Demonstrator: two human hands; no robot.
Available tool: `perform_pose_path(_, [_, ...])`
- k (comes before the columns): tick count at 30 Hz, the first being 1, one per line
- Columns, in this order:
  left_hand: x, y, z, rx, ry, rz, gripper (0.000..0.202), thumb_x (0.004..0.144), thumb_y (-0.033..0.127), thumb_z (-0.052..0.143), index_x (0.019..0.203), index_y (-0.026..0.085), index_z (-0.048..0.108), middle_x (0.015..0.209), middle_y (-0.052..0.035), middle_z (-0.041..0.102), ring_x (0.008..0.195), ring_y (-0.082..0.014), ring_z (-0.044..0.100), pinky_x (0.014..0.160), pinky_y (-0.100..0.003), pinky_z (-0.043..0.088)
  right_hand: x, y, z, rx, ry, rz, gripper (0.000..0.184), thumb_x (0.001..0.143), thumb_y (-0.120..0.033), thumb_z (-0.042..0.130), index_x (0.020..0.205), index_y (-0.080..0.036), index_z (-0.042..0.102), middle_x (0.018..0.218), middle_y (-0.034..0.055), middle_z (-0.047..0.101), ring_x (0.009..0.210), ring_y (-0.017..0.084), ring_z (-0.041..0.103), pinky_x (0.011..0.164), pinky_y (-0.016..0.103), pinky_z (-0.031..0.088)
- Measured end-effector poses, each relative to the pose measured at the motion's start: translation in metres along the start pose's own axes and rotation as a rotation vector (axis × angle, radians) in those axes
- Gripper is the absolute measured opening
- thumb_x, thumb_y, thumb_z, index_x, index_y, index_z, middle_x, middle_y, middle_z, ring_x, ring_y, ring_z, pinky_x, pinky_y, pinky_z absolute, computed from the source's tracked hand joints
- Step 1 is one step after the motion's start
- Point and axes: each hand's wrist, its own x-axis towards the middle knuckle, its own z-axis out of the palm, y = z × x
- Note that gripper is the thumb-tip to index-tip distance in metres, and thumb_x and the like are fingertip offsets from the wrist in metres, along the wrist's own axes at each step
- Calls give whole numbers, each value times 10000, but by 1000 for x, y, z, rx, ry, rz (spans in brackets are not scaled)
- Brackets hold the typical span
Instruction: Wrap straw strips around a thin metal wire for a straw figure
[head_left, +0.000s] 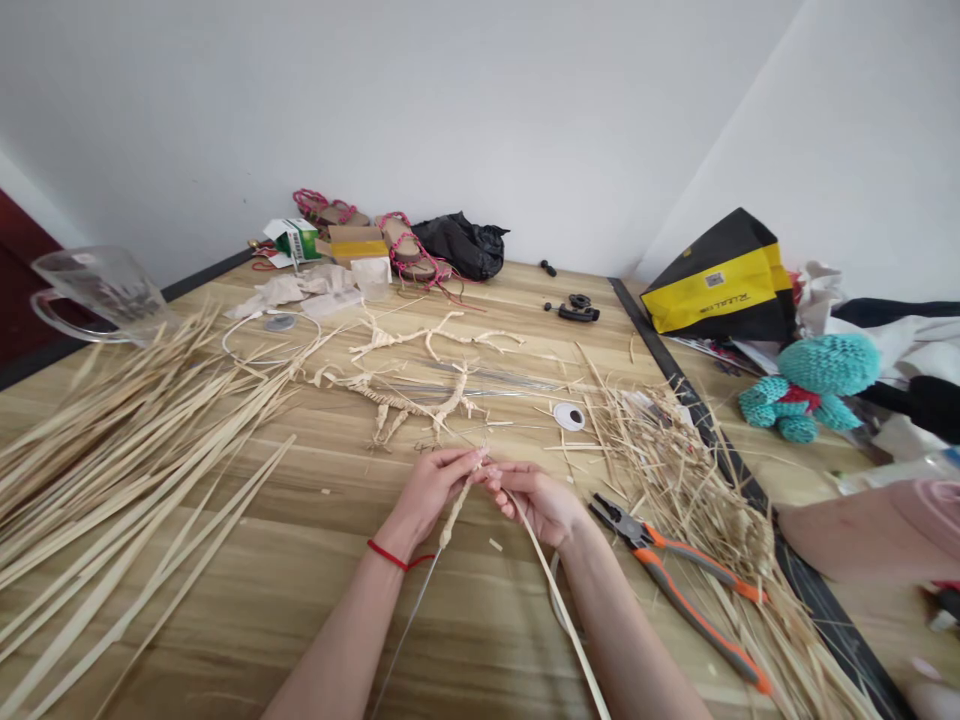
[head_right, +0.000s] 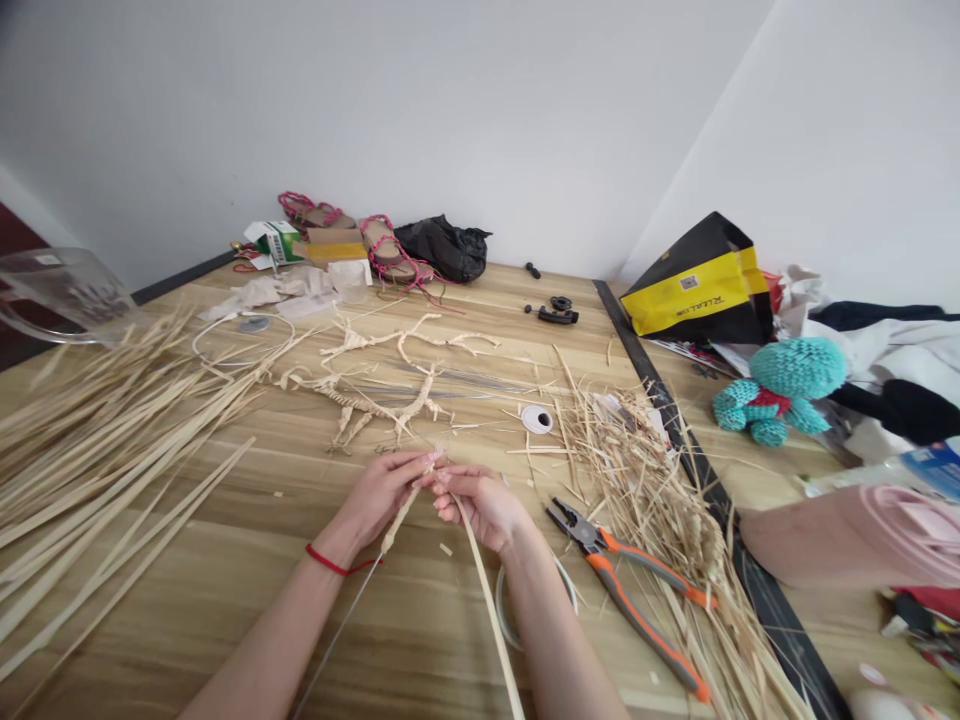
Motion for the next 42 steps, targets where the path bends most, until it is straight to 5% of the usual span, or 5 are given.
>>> perform_pose_path(19, [0,-2,-2,2,-24,4,177,718,275,674,825,140,715,710,-30,661,738,-158,587,748,-282,441,0,1,-2,25,-34,13,98,737,-45,598,796,-46,675,596,8,607,434,42,565,423,93,474])
perform_pose_path(30, [0,-1,1,-8,3,36,180,709,284,676,819,145,708,758,-45,675,757,-177,599,736,-300,450,-2,-1,-8,43,-143,43,189,777,-69,557,933,-38,660,629,34,622,477,74,590,445,146,499])
perform_pose_path(42, [1,-1,4,-37,11,44,166,716,290,671,772,138,705,670,-19,648,720,-149,582,736,-272,435,3,3,-6,51,-78,-5,171,668,-60,639,833,-27,671,586,-9,519,437,23,450,371,88,381])
